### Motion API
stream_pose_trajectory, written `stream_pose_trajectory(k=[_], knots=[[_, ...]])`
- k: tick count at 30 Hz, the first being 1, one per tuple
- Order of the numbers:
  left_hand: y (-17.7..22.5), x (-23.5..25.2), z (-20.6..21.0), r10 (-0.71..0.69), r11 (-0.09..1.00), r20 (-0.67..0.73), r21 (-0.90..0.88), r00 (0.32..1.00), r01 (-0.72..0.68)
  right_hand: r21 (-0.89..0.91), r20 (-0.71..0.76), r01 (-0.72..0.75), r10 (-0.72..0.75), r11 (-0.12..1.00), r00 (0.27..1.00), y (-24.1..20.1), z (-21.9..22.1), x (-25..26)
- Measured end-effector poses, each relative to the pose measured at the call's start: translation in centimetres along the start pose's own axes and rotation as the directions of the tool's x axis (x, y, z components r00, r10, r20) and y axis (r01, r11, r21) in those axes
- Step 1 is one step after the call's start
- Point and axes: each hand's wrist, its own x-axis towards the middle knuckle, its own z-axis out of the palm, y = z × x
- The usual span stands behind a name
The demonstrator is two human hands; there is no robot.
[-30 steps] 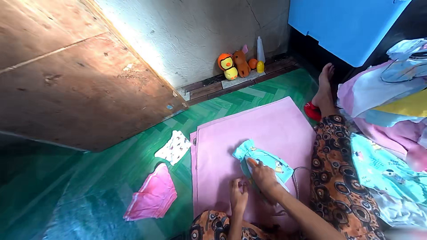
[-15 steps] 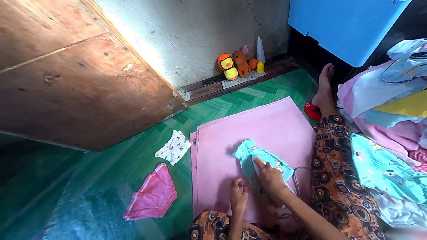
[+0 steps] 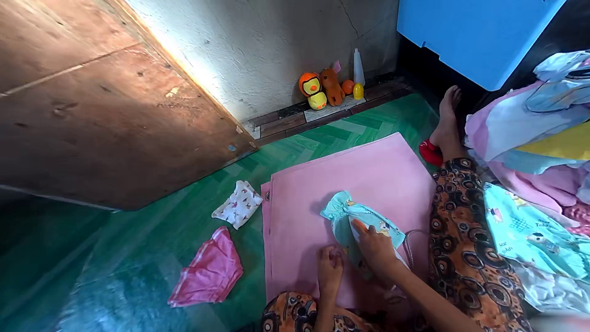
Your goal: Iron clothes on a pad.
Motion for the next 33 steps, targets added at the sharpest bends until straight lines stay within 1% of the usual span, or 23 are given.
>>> stream_pose_trajectory(k=[4, 6, 11, 14, 17, 23, 26, 31, 33], knots=[[-0.1, -0.1, 0.0, -0.007, 1.0, 0.006, 0.002, 1.0, 0.007, 0.004, 0.035, 0.023, -0.023, 1.0, 0.999, -1.0, -1.4, 1.4], [-0.1, -0.2, 0.0, -0.006, 1.0, 0.0, -0.011, 1.0, 0.006, -0.009, 0.042, 0.031, -0.03, 0.999, 0.999, -0.6, -1.4, 1.3], [-0.3, -0.1, 0.1, -0.004, 1.0, 0.003, -0.03, 1.0, 0.004, 0.008, -0.006, -0.049, 0.049, 0.999, 0.999, 2.6, -0.6, -0.8], [-0.4, 0.1, 0.2, 0.005, 1.0, 0.008, -0.018, 1.0, -0.005, 0.016, -0.008, -0.068, 0.068, 0.998, 0.998, 4.1, -0.8, -2.1], [-0.4, 0.2, 0.2, 0.01, 1.0, 0.006, -0.017, 1.0, -0.01, 0.012, -0.015, -0.066, 0.066, 0.998, 0.998, 3.8, -1.1, -1.3], [-0.3, 0.0, 0.0, 0.007, 1.0, -0.007, -0.023, 1.0, -0.007, 0.025, -0.027, 0.001, 0.0, 1.0, 1.0, 1.7, -2.9, 2.1], [-0.5, 0.0, 0.2, 0.022, 0.999, -0.016, -0.023, 1.0, -0.022, 0.002, -0.018, -0.003, 0.003, 1.0, 1.0, 2.2, -3.0, 1.7], [-0.6, 0.0, 0.3, 0.029, 0.999, -0.023, -0.013, 0.999, -0.029, 0.011, -0.039, -0.019, 0.019, 1.0, 0.999, 4.2, -1.8, 0.1], [-0.4, 0.1, 0.3, 0.02, 1.0, -0.017, -0.009, 1.0, -0.021, 0.006, -0.031, -0.023, 0.024, 1.0, 0.999, 4.3, -1.8, 0.0]])
